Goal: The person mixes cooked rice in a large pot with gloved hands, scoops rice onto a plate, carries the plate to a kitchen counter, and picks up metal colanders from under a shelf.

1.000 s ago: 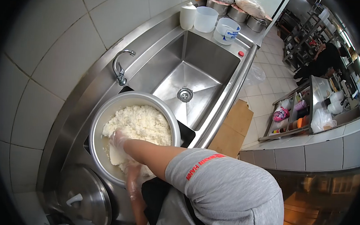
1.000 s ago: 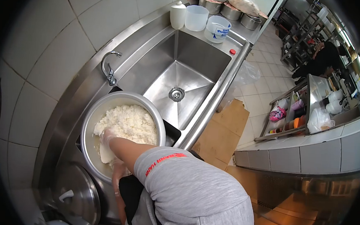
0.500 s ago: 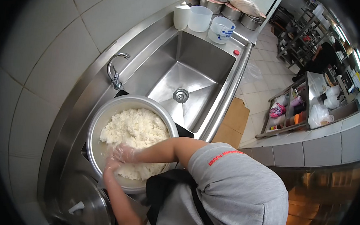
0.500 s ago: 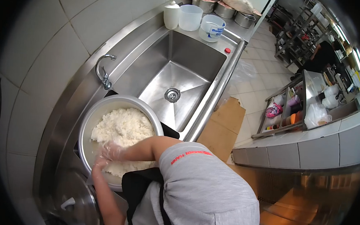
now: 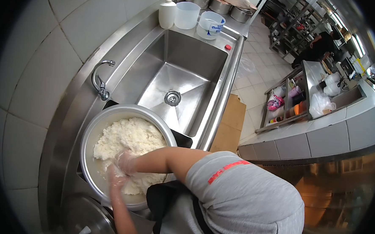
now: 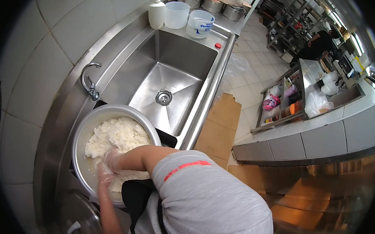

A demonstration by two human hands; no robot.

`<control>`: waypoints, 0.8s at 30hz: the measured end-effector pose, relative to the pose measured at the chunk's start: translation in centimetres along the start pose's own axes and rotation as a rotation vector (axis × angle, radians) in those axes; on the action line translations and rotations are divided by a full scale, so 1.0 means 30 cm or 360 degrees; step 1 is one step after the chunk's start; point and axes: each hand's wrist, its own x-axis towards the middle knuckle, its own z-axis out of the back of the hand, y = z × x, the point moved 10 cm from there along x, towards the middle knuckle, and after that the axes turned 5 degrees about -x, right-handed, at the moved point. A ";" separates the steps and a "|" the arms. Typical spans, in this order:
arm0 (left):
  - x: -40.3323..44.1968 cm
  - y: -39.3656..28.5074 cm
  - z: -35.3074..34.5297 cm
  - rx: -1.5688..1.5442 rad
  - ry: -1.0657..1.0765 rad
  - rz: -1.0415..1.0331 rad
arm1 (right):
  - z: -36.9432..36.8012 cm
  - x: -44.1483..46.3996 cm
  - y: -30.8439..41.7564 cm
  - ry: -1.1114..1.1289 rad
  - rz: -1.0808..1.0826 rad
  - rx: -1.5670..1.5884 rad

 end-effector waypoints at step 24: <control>-0.083 0.473 0.043 -0.0363 -0.0624 0.0676 | 0.181 -0.182 -0.086 -0.0245 -0.0158 0.0275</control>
